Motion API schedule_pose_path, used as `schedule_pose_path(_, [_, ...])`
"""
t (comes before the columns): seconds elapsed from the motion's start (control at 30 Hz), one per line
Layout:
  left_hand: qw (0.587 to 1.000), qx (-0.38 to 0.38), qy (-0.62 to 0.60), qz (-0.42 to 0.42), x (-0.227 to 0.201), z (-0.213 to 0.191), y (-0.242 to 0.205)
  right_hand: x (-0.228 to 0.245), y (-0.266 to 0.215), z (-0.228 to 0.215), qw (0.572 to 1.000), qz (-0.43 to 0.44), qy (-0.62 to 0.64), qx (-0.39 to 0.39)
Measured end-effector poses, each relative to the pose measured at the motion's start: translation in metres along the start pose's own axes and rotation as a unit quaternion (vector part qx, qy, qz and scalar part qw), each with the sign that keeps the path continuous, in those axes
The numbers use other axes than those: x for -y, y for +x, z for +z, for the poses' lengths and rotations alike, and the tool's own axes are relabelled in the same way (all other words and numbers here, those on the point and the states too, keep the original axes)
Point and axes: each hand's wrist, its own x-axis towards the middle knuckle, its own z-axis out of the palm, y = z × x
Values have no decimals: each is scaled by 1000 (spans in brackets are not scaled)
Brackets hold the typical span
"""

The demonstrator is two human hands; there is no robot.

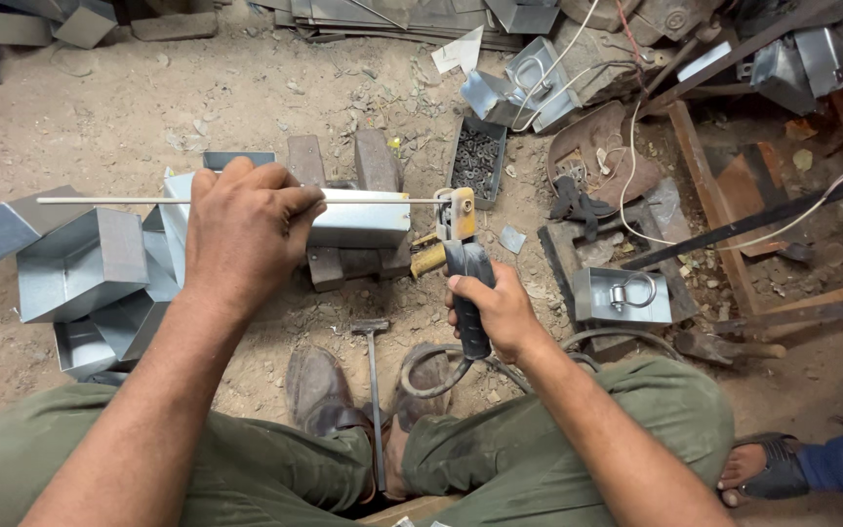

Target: The person uses a welding tool to join the edges of small metal boxes, periodically adjusting their position and using a metal rod during the process.

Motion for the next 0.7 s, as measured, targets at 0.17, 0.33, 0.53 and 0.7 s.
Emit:
schedule_pose_path(0.17, [999,-31,-18,27,-2,6,-5,-3,0,2,1000,-21,-6,-17])
schedule_pose_path(0.33, [996,-64,-55,39,-10,12,-8,8,-13,1,994,19,108,23])
schedule_pose_path(0.53, [958,-243,-7,150,-16,15,0,24,-19,-15,965,-76,235,93])
schedule_pose_path(0.7, [986,-76,-128,74,2,70,3,49,-39,-58,968,-126,207,-68])
